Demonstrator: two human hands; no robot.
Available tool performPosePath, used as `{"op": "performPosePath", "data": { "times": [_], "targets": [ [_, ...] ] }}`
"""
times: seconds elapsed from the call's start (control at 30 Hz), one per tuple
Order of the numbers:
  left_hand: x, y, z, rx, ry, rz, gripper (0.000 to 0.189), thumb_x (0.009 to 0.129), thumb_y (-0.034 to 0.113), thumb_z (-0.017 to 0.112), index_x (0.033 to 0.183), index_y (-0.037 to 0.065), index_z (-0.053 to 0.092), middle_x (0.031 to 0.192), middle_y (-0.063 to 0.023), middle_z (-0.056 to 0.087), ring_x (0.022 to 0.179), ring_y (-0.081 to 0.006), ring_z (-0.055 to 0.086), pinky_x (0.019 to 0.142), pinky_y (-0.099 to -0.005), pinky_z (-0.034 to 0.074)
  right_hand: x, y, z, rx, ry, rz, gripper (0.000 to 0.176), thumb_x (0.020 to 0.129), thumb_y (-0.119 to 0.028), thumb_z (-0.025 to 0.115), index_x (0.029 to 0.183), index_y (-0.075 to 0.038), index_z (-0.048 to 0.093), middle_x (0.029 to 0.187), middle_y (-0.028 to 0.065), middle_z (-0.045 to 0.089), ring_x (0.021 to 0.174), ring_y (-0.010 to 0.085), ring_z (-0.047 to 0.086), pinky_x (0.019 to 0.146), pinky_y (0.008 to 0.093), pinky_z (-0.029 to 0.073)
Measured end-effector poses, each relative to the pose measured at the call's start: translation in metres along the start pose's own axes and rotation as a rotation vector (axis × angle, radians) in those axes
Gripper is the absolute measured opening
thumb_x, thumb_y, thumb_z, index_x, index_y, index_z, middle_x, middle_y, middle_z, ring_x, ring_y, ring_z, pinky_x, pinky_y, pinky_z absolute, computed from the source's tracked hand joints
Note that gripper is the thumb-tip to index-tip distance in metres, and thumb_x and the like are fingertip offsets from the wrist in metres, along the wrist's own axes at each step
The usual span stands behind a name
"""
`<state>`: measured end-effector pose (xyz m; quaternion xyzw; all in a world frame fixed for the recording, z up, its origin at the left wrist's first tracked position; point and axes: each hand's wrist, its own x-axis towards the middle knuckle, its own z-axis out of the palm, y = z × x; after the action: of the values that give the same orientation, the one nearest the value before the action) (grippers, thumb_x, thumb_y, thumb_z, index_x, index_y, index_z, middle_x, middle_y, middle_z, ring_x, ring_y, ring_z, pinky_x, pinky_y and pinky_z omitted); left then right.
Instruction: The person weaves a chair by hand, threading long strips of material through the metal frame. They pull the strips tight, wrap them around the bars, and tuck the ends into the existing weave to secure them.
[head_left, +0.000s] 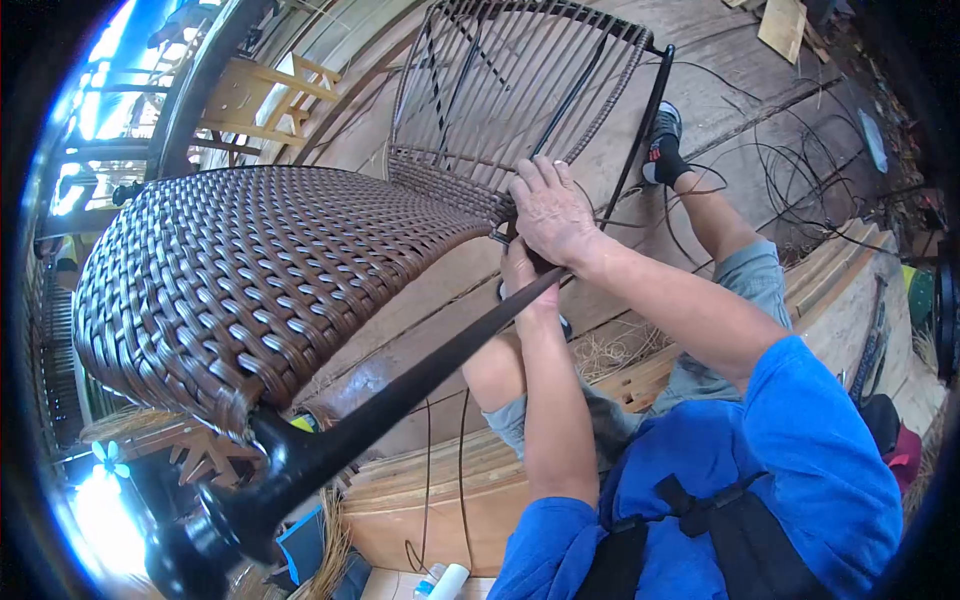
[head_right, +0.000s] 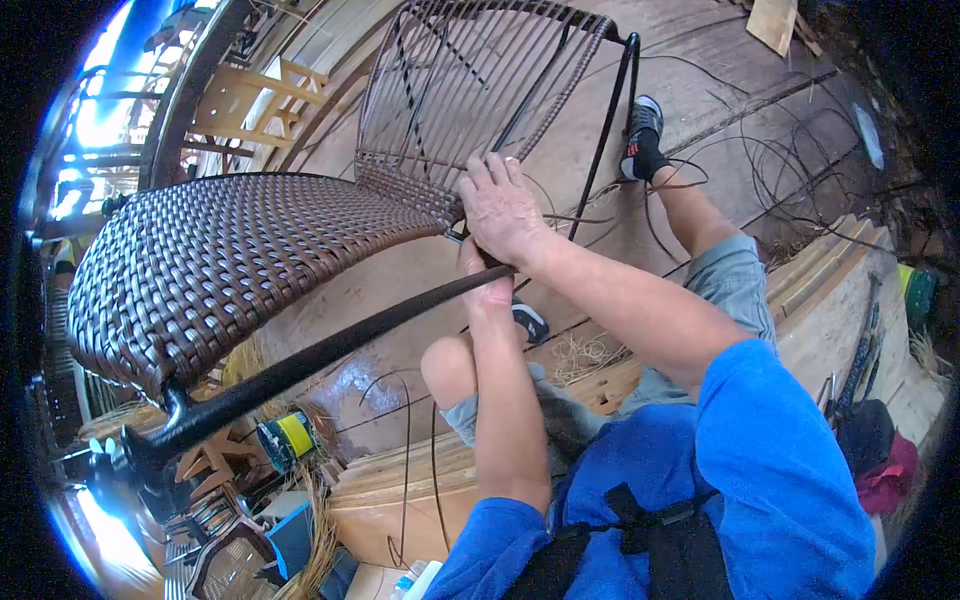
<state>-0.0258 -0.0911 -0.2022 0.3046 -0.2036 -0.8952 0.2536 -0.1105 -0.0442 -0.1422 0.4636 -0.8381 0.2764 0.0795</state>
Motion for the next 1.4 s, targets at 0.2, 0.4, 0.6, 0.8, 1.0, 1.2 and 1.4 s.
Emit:
{"op": "performPosePath", "data": {
  "times": [0.2,0.4,0.6,0.8,1.0,1.2,1.4],
  "targets": [
    [-0.004,0.000,0.003,0.025,0.021,-0.008,0.036,0.081,0.010,0.051,0.115,0.000,0.049,0.106,-0.0106,0.057,0.094,-0.0201,0.058,0.083,-0.0338,0.049,-0.003,0.009,0.007,0.086,0.127,-0.005,0.031,0.074,-0.013,0.051,0.103,-0.004,0.048,0.116,0.0154,0.045,0.116,0.0305,0.038,0.098,0.0421,0.030],
    [-0.005,-0.003,-0.001,0.072,-0.041,0.058,0.053,0.075,0.014,0.058,0.126,0.010,0.046,0.112,-0.0037,0.056,0.092,-0.0125,0.055,0.078,-0.0261,0.047,-0.009,0.026,0.002,0.097,0.126,0.056,0.048,0.069,-0.020,0.062,0.112,-0.008,0.045,0.121,0.0112,0.043,0.119,0.0286,0.037,0.097,0.0421,0.031],
    [-0.008,-0.006,0.005,0.025,0.038,0.064,0.049,0.079,0.012,0.055,0.126,0.009,0.043,0.121,-0.0017,0.052,0.111,-0.0166,0.051,0.086,-0.0298,0.046,-0.010,0.032,-0.002,0.117,0.032,0.072,0.049,0.067,-0.017,0.062,0.111,-0.005,0.045,0.126,0.0098,0.042,0.122,0.0280,0.035,0.099,0.0418,0.031],
    [-0.005,-0.011,0.002,-0.090,0.008,0.068,0.047,0.079,0.010,0.054,0.125,0.010,0.044,0.118,-0.0066,0.053,0.109,-0.0192,0.052,0.091,-0.0352,0.046,-0.005,0.025,-0.011,0.154,-0.036,0.102,0.047,0.068,-0.018,0.063,0.111,-0.005,0.048,0.123,0.0114,0.043,0.122,0.0300,0.035,0.096,0.0439,0.034],
    [-0.002,-0.010,0.008,-0.059,-0.020,0.051,0.040,0.080,0.008,0.052,0.120,0.009,0.048,0.116,-0.0085,0.054,0.107,-0.0209,0.054,0.092,-0.0356,0.045,-0.004,0.016,-0.004,0.034,0.045,0.070,0.044,0.071,-0.023,0.062,0.108,-0.006,0.048,0.115,0.0125,0.045,0.115,0.0335,0.037,0.088,0.0468,0.038],
    [-0.011,-0.007,0.015,-0.038,0.046,0.030,0.048,0.079,0.009,0.051,0.126,0.002,0.042,0.120,-0.0104,0.051,0.110,-0.0207,0.052,0.093,-0.0332,0.043,-0.005,0.011,0.000,-0.014,-0.055,0.082,0.047,0.072,-0.023,0.059,0.113,-0.003,0.048,0.122,0.0143,0.043,0.119,0.0385,0.034,0.095,0.0473,0.034],
    [-0.008,-0.011,0.008,0.057,0.072,0.062,0.036,0.083,0.016,0.052,0.117,0.004,0.051,0.114,-0.0075,0.056,0.104,-0.0191,0.055,0.091,-0.0353,0.044,-0.005,0.009,0.002,0.008,0.016,0.062,0.035,0.072,-0.021,0.058,0.101,-0.005,0.050,0.113,0.0143,0.046,0.113,0.0388,0.037,0.085,0.0486,0.040]
  ]
}}
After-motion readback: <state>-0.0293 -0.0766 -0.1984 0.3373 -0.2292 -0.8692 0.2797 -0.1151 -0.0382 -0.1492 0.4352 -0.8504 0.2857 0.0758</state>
